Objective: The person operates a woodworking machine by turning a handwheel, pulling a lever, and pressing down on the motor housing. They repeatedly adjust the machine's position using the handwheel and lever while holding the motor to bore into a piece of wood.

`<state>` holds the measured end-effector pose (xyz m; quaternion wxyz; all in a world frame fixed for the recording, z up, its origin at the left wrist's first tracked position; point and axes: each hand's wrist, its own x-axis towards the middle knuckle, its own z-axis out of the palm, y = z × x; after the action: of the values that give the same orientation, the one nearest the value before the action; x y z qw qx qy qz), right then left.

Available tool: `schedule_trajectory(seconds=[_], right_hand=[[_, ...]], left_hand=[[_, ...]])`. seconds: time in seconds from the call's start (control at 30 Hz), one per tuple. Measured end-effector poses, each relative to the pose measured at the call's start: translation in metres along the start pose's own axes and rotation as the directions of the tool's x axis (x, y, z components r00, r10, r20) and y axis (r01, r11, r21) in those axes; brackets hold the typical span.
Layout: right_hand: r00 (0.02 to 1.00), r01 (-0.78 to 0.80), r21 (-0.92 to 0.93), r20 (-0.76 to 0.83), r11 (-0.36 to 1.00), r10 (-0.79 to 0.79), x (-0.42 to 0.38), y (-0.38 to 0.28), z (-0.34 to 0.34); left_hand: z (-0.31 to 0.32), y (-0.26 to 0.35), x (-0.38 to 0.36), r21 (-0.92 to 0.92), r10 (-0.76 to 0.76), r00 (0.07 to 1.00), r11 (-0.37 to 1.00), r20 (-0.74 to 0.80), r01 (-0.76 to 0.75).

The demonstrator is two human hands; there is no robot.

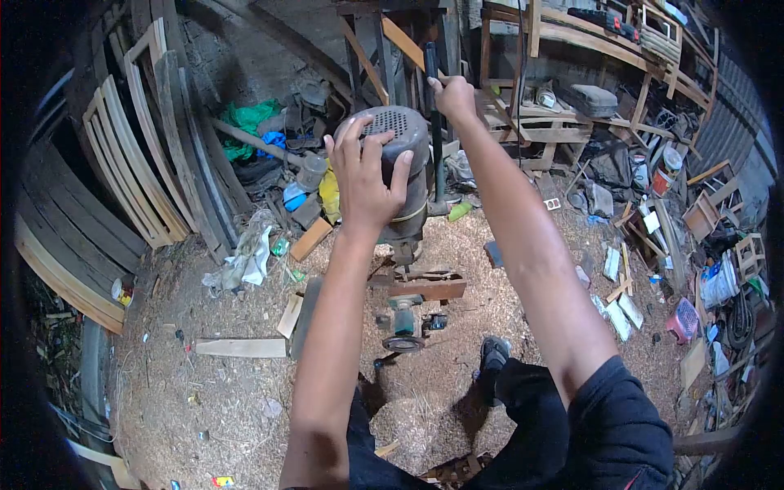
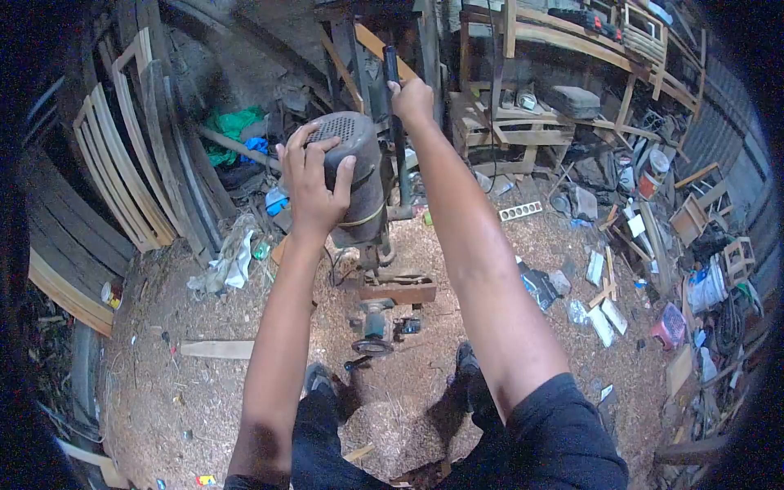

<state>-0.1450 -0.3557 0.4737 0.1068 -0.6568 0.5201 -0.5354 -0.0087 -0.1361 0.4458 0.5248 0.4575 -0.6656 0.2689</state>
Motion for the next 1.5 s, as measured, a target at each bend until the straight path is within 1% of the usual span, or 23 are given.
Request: schedule_trajectory(seconds=[0.07, 0.1, 0.17, 0.2, 0.23, 0.3, 0.33, 0.37, 0.4, 0.47, 0.5, 0.53, 0.6, 0.63, 0.67, 0.7, 0.73, 0.9, 1.17, 1.27, 1.37, 1.4, 1.5], right_hand=[[0.997, -0.049, -0.053, 0.062, 0.997, 0.052, -0.008, 0.006, 0.003], [0.991, 0.022, -0.062, 0.133, 0.998, -0.014, -0.013, 0.025, 0.008], [0.994, 0.103, 0.058, -0.040, 0.993, -0.101, -0.060, 0.045, 0.016], [0.996, 0.085, 0.194, -0.020, 0.977, -0.082, -0.087, 0.067, 0.020], [1.000, 0.023, 0.244, 0.003, 0.969, -0.025, -0.144, 0.030, -0.020], [0.987, -0.160, 0.245, 0.062, 0.956, 0.150, -0.227, 0.081, -0.007], [0.982, -0.129, 0.237, 0.165, 0.963, 0.091, -0.277, 0.111, -0.004], [0.969, -0.184, 0.232, 0.207, 0.955, 0.136, -0.333, 0.122, -0.007], [0.895, -0.299, 0.162, 0.388, 0.940, 0.218, -0.381, 0.128, -0.016], [0.855, -0.135, -0.024, 0.503, 0.991, 0.129, -0.468, 0.155, -0.002], [0.777, -0.147, 0.018, 0.621, 0.989, 0.105, -0.499, 0.145, -0.009], [0.692, -0.156, 0.064, 0.719, 0.986, 0.063, -0.514, 0.135, -0.010], [0.608, 0.009, -0.007, 0.794, 1.000, 0.000, -0.537, 0.132, -0.009], [0.551, 0.092, -0.037, 0.834, 0.995, -0.020, -0.549, 0.132, -0.011], [0.633, 0.034, 0.041, 0.772, 0.999, -0.053, -0.557, 0.137, -0.003], [0.627, -0.002, 0.037, 0.779, 0.999, -0.028, -0.559, 0.138, -0.003], [0.623, -0.031, 0.036, 0.782, 0.999, -0.008, -0.557, 0.137, -0.003], [0.709, 0.010, 0.028, 0.705, 1.000, -0.027, -0.560, 0.136, 0.003], [0.730, -0.026, 0.084, 0.682, 0.996, -0.038, -0.560, 0.147, 0.008], [0.720, -0.044, 0.076, 0.694, 0.996, -0.021, -0.554, 0.142, 0.002], [0.712, -0.046, 0.056, 0.702, 0.997, -0.007, -0.550, 0.144, -0.001], [0.712, -0.050, 0.051, 0.702, 0.997, -0.001, -0.552, 0.148, 0.001], [0.758, -0.067, 0.172, 0.650, 0.983, -0.062, -0.555, 0.162, 0.008]], left_hand=[[-0.001, -0.002, -0.005, 0.009, -0.017, 1.000, 1.000, 0.018, 0.017], [-0.008, 0.001, -0.004, 0.021, -0.024, 0.997, 1.000, 0.077, 0.022], [-0.016, 0.008, -0.015, -0.056, -0.067, 0.998, 0.996, 0.004, 0.067], [-0.021, 0.008, -0.031, -0.048, -0.120, 0.993, 0.992, 0.003, 0.120], [-0.027, 0.005, -0.050, -0.077, -0.172, 0.985, 0.982, -0.014, 0.171], [-0.043, 0.008, -0.117, -0.146, -0.294, 0.955, 0.947, -0.029, 0.287], [-0.049, 0.004, -0.162, -0.103, -0.421, 0.905, 0.899, 0.061, 0.425], [-0.057, 0.004, -0.214, -0.045, -0.541, 0.828, 0.832, 0.147, 0.552], [-0.066, 0.010, -0.254, 0.024, -0.609, 0.761, 0.784, 0.224, 0.620], [-0.069, 0.009, -0.353, 0.185, -0.721, 0.561, 0.666, 0.406, 0.723], [-0.069, 0.005, -0.397, 0.284, -0.753, 0.418, 0.604, 0.508, 0.744], [-0.070, 0.013, -0.411, 0.371, -0.805, 0.304, 0.524, 0.509, 0.766], [-0.067, 0.034, -0.442, 0.549, -0.881, 0.050, 0.337, 0.470, 0.765], [-0.066, 0.039, -0.456, 0.553, -0.884, 0.063, 0.344, 0.464, 0.759], [-0.065, 0.045, -0.467, 0.559, -0.885, 0.071, 0.352, 0.461, 0.750], [-0.063, 0.046, -0.478, 0.561, -0.885, 0.088, 0.364, 0.458, 0.743], [-0.060, 0.045, -0.493, 0.522, -0.880, 0.215, 0.431, 0.423, 0.736], [-0.060, 0.038, -0.487, 0.467, -0.867, 0.177, 0.411, 0.466, 0.783], [-0.063, 0.055, -0.465, 0.541, -0.870, 0.099, 0.385, 0.483, 0.747], [-0.063, 0.060, -0.459, 0.528, -0.827, 0.177, 0.490, 0.534, 0.693], [-0.062, 0.057, -0.460, 0.518, -0.802, 0.148, 0.502, 0.579, 0.693], [-0.061, 0.060, -0.456, 0.500, -0.785, 0.186, 0.537, 0.591, 0.679], [-0.055, 0.072, -0.459, 0.467, -0.752, 0.248, 0.595, 0.611, 0.654]])
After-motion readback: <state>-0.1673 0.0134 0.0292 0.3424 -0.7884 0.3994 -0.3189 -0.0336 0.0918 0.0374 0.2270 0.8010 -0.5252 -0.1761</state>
